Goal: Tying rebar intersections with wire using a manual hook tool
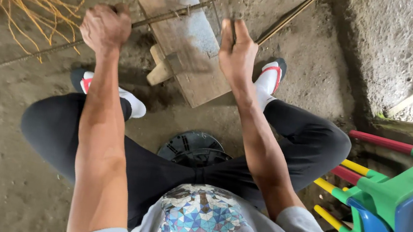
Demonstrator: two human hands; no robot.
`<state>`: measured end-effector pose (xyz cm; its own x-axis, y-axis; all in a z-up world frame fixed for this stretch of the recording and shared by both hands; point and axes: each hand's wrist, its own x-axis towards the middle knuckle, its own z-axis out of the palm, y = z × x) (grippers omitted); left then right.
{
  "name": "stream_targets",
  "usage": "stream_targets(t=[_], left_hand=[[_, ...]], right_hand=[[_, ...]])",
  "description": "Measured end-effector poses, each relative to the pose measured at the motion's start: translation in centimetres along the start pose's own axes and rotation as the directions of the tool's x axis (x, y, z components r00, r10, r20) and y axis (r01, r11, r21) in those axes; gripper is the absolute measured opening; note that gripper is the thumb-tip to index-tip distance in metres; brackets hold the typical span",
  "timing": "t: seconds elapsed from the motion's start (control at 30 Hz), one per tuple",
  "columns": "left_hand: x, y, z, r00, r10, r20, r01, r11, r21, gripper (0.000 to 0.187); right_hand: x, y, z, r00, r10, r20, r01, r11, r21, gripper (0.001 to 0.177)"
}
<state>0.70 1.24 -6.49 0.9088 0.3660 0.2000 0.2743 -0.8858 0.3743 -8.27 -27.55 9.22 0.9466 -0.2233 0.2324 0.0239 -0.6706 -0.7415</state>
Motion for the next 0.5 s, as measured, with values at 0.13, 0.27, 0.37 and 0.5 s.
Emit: stream_targets(t=[0.13,0.27,0.37,0.5], left_hand=[[0.1,0.3,0.3,0.998,0.008,0.056,-0.007,1.0,-0.009,0.037],[0.5,0.5,0.0,0.969,-0.112,0.222,0.116,0.993,-0.004,0.047],[1.1,1.4,-2.3,0.904,-0.207,0.373,0.259,0.961,-0.095,0.05],[2.1,1.1,-1.6,0.815,-0.306,0.493,0.388,0.919,-0.071,0.073]], right_hand=[[-4.7,0.0,-3.8,0.994,-0.042,0.099,0.043,0.999,-0.007,0.032],[-10.2,1.3,-6.8,0.998,-0.024,0.063,0.025,0.999,-0.024,0.026],[-8.8,0.3,-7.0,0.994,0.022,0.109,-0.013,0.996,-0.09,0.027],[-2.3,0.2,-2.3,0.983,0.022,0.182,0.001,0.992,-0.124,0.021]])
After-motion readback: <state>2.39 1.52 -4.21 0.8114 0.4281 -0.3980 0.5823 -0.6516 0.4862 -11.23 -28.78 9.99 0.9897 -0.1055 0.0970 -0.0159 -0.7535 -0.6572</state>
